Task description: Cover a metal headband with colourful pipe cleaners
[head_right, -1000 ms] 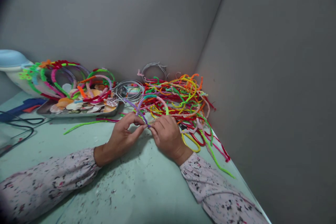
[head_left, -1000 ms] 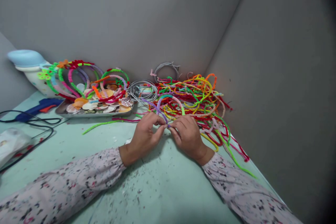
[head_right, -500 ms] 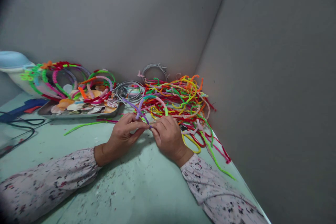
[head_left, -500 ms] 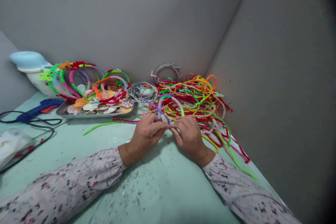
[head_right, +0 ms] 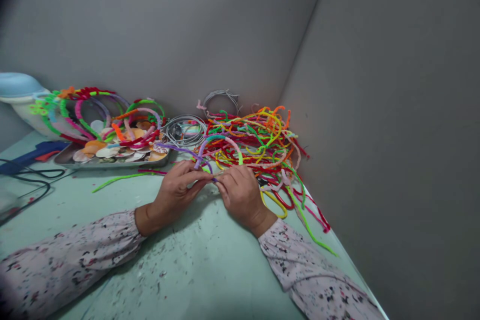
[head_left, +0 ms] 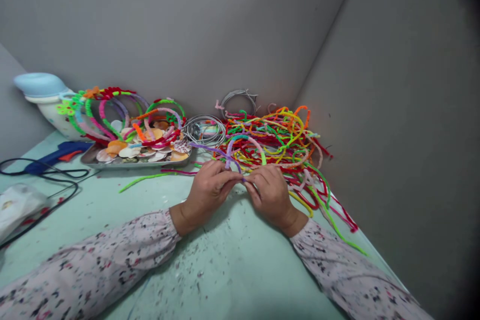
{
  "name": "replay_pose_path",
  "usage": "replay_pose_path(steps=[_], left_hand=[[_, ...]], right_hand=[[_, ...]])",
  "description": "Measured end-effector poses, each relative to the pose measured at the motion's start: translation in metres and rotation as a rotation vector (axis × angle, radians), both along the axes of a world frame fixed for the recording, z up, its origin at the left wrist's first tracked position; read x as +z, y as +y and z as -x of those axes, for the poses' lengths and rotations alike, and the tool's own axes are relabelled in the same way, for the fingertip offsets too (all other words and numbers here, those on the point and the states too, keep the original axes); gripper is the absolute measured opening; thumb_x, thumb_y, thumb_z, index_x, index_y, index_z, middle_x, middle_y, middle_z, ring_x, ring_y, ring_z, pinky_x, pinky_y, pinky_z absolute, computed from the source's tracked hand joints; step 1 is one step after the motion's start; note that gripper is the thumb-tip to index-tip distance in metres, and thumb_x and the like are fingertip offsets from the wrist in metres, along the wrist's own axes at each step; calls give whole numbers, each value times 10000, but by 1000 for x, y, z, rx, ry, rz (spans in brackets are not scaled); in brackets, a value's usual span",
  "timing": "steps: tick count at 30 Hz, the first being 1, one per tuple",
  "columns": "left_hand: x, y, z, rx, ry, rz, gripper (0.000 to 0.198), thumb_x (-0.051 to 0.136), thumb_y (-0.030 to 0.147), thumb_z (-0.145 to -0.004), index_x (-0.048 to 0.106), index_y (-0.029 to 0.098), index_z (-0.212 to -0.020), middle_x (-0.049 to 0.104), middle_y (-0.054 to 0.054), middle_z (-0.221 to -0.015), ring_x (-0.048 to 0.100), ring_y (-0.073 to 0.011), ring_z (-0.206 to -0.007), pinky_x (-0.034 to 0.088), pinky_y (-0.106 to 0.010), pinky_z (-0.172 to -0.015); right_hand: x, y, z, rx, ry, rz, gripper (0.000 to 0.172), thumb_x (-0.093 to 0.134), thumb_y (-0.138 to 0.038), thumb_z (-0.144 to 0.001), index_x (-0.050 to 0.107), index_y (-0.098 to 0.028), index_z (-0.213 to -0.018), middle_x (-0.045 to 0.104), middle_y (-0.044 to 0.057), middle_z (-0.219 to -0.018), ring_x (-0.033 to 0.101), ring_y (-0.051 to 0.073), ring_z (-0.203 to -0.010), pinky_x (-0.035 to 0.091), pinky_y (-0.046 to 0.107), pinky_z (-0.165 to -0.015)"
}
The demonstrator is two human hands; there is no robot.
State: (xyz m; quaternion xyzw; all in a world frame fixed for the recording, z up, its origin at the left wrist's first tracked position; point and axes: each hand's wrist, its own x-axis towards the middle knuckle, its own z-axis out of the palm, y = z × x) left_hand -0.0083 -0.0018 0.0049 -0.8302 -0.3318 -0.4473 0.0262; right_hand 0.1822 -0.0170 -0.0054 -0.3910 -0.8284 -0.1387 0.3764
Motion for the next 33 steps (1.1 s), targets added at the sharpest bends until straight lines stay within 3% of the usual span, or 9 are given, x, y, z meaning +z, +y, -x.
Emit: replay_pose_path(steps=[33], left_hand=[[-1, -1, -2, 77, 169, 50, 228, 466, 309, -931, 643, 179, -870, 571, -41, -768, 498, -178, -750, 386, -314, -707]], right_hand=[[-3, 0, 0, -30, -57, 16, 122, 516, -250, -899, 607, -183, -855, 639, 69, -856, 516, 217, -882, 391, 389, -781]])
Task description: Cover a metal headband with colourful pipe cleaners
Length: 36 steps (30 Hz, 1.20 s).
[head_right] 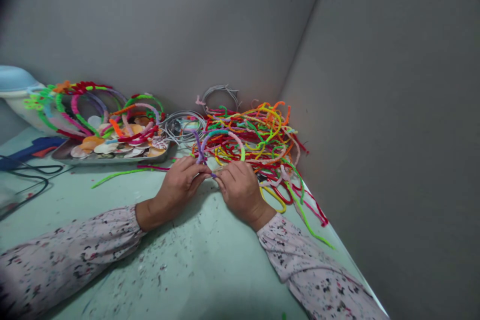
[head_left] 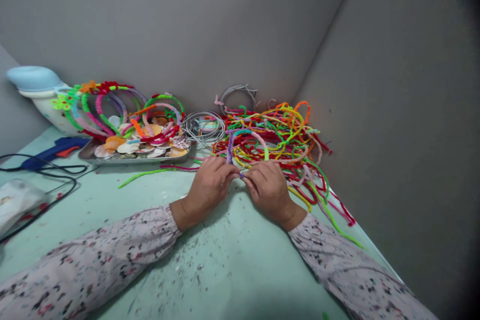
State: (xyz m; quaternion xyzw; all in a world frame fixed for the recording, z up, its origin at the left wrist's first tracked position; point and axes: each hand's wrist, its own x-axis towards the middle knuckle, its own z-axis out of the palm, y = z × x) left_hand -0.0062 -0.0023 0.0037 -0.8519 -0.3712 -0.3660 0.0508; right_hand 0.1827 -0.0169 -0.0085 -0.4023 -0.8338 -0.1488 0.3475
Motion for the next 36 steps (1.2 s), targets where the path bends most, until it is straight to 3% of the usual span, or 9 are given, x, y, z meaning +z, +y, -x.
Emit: replay_pose_path(steps=[9, 17, 25, 29, 36], left_hand=[[-3, 1, 0, -4, -32, -6, 223, 470, 316, -929, 654, 192, -948, 562, -40, -767, 501, -183, -757, 388, -310, -701], [-2, -1, 1, 35, 51, 72, 230, 442, 276, -939, 641, 168, -900, 592, -54, -813, 514, -192, -783, 388, -329, -718], [-4, 0, 1, 12, -32, 120, 222, 458, 280, -933, 652, 180, -971, 619, -53, -831, 546, -188, -810, 425, -334, -760], [-5, -1, 1, -24, -78, 191, 202, 469, 253, -927, 646, 180, -992, 662, -54, -854, 586, -179, -808, 439, -315, -762], [-5, -5, -1, -48, -140, 383, 164, 435, 205, -920, 597, 206, -944, 647, 0, -757, 576, -132, -660, 401, -234, -615]], right_hand=[[1, 1, -1, 6, 8, -22, 109, 526, -237, -894, 609, -174, -865, 646, 70, -873, 516, 215, -892, 393, 382, -800], [1, 0, 1, 8, -22, -15, 115, 528, -247, -892, 618, -178, -870, 642, 78, -875, 519, 218, -894, 391, 386, -794], [1, 1, 0, -10, -21, -22, 109, 528, -236, -893, 613, -171, -868, 642, 76, -876, 512, 220, -882, 384, 382, -794], [1, 2, 0, -10, -23, -22, 97, 532, -229, -891, 607, -174, -864, 641, 74, -867, 516, 218, -879, 383, 383, -791], [4, 1, 0, -6, -26, -8, 100, 529, -220, -891, 596, -167, -838, 634, 73, -850, 513, 216, -876, 382, 377, -791]])
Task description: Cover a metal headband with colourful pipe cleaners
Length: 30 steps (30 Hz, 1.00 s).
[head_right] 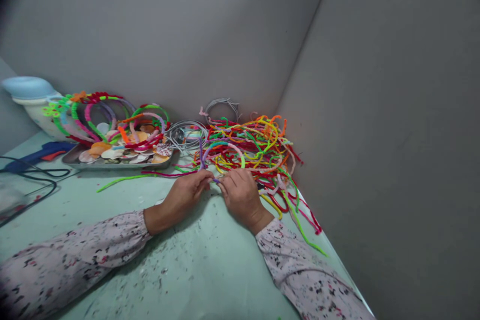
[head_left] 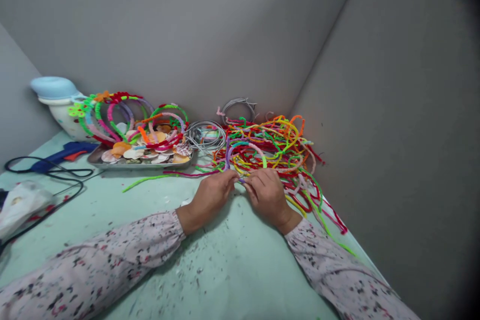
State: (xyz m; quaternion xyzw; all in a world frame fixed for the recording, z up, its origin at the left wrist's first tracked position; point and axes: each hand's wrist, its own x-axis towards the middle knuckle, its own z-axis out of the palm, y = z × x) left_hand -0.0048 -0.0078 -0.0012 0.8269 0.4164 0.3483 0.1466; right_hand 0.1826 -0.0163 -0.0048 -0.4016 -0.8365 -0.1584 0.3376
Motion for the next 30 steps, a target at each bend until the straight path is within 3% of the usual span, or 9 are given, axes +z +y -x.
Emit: replay_pose_path(steps=[8, 14, 19, 24, 30], left_hand=[[4, -3, -1, 23, -11, 131, 230, 371, 302, -952, 566, 206, -879, 604, 9, -718, 529, -130, -636, 359, -229, -602], [1, 1, 1, 17, -12, 112, 196, 393, 270, -945, 563, 197, -883, 610, 1, -753, 538, -133, -676, 377, -231, -637], [-1, 3, 1, 3, -8, 48, 173, 412, 237, -939, 573, 187, -904, 632, -18, -799, 560, -141, -725, 396, -241, -673], [0, 1, 1, -23, -14, -20, 179, 420, 244, -942, 587, 182, -932, 642, -31, -828, 566, -149, -764, 408, -253, -706], [2, 0, -1, -3, -20, 35, 196, 421, 289, -947, 588, 188, -965, 659, -27, -854, 580, -142, -748, 417, -250, -698]], right_hand=[[-1, 0, 1, 9, -7, 18, 108, 521, -224, -896, 592, -171, -836, 633, 72, -839, 512, 216, -871, 388, 384, -795], [1, 0, 2, 39, 47, 92, 80, 533, -222, -884, 593, -179, -914, 640, 73, -895, 520, 226, -900, 395, 400, -804], [4, -2, 4, 99, 127, 153, 205, 578, -256, -851, 585, -178, -1040, 641, 83, -980, 518, 239, -941, 402, 416, -823], [4, -1, 5, 120, 126, 134, 122, 546, -184, -869, 600, -189, -978, 654, 56, -941, 530, 212, -906, 402, 393, -805], [2, 0, 4, 73, 114, 76, 90, 545, -185, -875, 602, -177, -944, 642, 62, -890, 528, 210, -882, 398, 390, -789]])
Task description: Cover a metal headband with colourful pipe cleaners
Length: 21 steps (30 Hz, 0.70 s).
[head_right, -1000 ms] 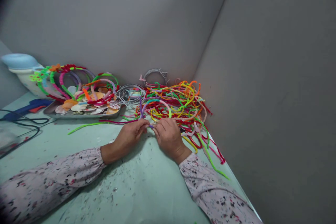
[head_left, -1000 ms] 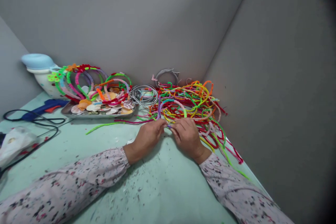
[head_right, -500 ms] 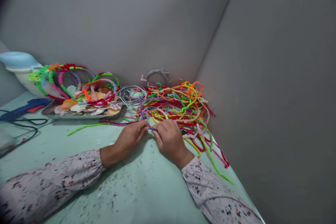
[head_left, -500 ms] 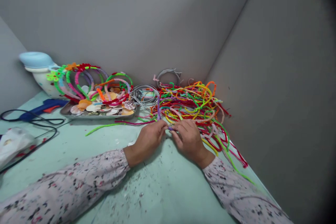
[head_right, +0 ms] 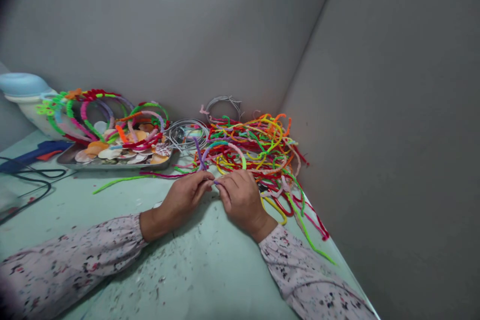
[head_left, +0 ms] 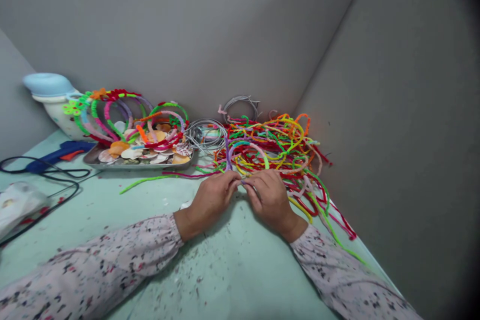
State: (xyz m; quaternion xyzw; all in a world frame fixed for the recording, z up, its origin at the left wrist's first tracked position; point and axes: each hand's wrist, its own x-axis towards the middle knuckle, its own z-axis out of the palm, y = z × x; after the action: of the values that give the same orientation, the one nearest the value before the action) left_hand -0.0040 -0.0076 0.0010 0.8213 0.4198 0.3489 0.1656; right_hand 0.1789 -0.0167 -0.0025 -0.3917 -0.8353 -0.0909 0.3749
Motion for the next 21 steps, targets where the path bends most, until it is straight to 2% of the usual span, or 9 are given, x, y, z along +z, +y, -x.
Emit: replay_pose_path(steps=[3, 8, 11, 13, 15, 17, 19, 21], left_hand=[[0, 1, -1, 10, 14, -5, 197, 423, 294, -946, 590, 193, -966, 664, -26, -855, 588, -144, -758, 417, -253, -714], [2, -2, -2, 47, 89, 3, 242, 386, 309, -953, 588, 191, -890, 627, -10, -732, 555, -133, -637, 377, -243, -609], [3, -6, -3, 64, 72, 21, 231, 392, 313, -949, 590, 196, -930, 626, -4, -716, 556, -133, -616, 377, -245, -593], [4, -9, -4, 57, -8, 22, 205, 430, 301, -935, 572, 207, -1047, 645, -8, -765, 579, -138, -666, 407, -250, -634], [6, -11, -4, 50, -123, 4, 264, 476, 276, -912, 525, 219, -1165, 652, -15, -834, 590, -142, -739, 432, -261, -705], [8, -11, -5, 61, -245, 5, 296, 501, 255, -894, 505, 213, -1187, 636, -21, -868, 580, -139, -776, 438, -264, -739], [9, -9, -5, 62, -356, 79, 279, 514, 253, -881, 512, 196, -1154, 611, -21, -860, 565, -134, -775, 439, -255, -721], [9, -4, -4, 21, -463, 230, 317, 533, 263, -864, 504, 186, -1171, 592, -16, -840, 558, -130, -763, 441, -246, -689]], right_hand=[[-1, 0, -1, -16, -10, -19, 80, 544, -190, -877, 597, -174, -934, 638, 63, -886, 522, 210, -874, 394, 391, -786], [-2, 0, -1, -37, -47, -52, 67, 547, -208, -879, 595, -173, -909, 633, 64, -856, 516, 216, -866, 391, 392, -781], [-2, 0, -1, -35, -55, -60, 68, 548, -212, -878, 597, -174, -905, 636, 65, -859, 522, 219, -874, 394, 394, -787], [-2, 0, -2, -46, -28, -54, 72, 546, -208, -879, 598, -175, -917, 640, 67, -868, 525, 218, -875, 399, 393, -790], [-2, 2, -4, -78, 33, -54, 77, 545, -204, -879, 598, -177, -928, 643, 68, -872, 525, 215, -867, 407, 390, -786], [-3, 4, -7, -125, 107, -57, 69, 543, -204, -880, 597, -178, -916, 641, 70, -867, 521, 214, -853, 414, 388, -778], [-3, 5, -9, -148, 155, -57, 62, 543, -205, -879, 596, -179, -897, 638, 71, -859, 519, 213, -842, 419, 388, -771], [-3, 6, -8, -132, 164, -50, 63, 544, -203, -876, 599, -179, -894, 640, 73, -857, 524, 215, -843, 422, 392, -772]])
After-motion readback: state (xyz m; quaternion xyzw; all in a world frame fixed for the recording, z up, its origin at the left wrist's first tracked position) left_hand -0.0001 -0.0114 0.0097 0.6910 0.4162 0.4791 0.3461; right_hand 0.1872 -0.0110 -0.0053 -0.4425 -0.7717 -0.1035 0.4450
